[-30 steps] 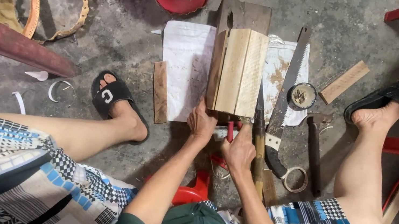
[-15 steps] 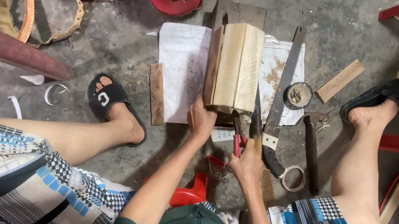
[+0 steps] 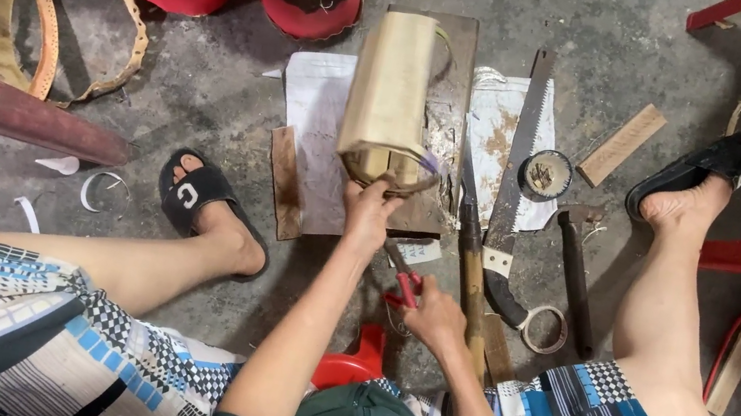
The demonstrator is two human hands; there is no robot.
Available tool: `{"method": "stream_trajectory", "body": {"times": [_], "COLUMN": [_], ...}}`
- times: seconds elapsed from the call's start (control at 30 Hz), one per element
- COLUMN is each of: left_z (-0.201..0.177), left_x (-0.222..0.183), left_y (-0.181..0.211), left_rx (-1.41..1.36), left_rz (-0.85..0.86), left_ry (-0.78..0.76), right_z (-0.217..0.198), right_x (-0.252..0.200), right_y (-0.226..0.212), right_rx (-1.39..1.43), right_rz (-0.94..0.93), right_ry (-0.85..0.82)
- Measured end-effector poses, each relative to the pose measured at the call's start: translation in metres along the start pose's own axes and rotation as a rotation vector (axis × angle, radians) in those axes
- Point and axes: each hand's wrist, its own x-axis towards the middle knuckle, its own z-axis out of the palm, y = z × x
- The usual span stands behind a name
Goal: Assembling a wooden instrument frame by fitting slats, trimming with a saw, and sanding the surfaces.
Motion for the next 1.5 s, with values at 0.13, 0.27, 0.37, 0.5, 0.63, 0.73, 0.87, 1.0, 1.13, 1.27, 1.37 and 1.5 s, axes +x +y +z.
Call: {"method": "stream_trajectory", "body": {"times": [0.13, 0.27, 0.37, 0.5, 0.63, 0.73, 0.87, 1.0, 1.13, 1.27, 1.37, 1.5], "left_z": [-0.032, -0.069, -0.093, -0.072, -0.056, -0.05, -0.048, -0.044, -0.044, -0.049, -0.05, -0.047], "left_x": [0.05, 0.119, 0.161, 0.109, 0.084, 0.079, 0.071, 0.057, 0.049, 0.042, 0.025, -0.006], "left_y": [-0.028, -0.052, -0.065, -0.017, 0.0, -0.002, -0.002, 0.005, 0.009, 0.014, 0.028, 0.055], "left_rx": [-0.096, -0.236, -0.277, -0.34, -0.334, -0.329, -0.303, -0.264, -0.223, -0.214, -0.18, -0.135], "left_rz": [-0.048, -0.165, -0.242, -0.34, -0.368, -0.397, -0.416, -0.416, -0.407, -0.414, -0.402, -0.406], "left_ry": [-0.013, -0.066, -0.13, -0.192, -0.245, -0.243, -0.251, -0.268, -0.296, -0.29, -0.311, -0.354], "right_z": [0.041, 0.069, 0.056, 0.046, 0.066, 0.064, 0.064, 0.048, 0.073, 0.032, -0.017, -0.084], "right_x": [0.026, 0.057, 0.042, 0.034, 0.05, 0.047, 0.049, 0.041, 0.08, 0.072, 0.062, 0.037], "right_y": [0.002, 0.002, -0.016, -0.028, -0.018, -0.02, -0.022, -0.032, -0.008, -0.006, -0.009, -0.012], "right_rx": [-0.022, -0.157, -0.158, -0.172, -0.223, -0.186, -0.229, -0.32, -0.302, -0.034, 0.284, 1.25], "right_rz": [-0.06, -0.064, -0.103, -0.121, -0.169, -0.18, -0.173, -0.141, -0.127, -0.076, -0.053, -0.219], "right_ry": [0.008, -0.056, -0.052, -0.054, -0.048, -0.034, -0.013, 0.02, 0.084, 0.177, 0.268, 0.358]}}
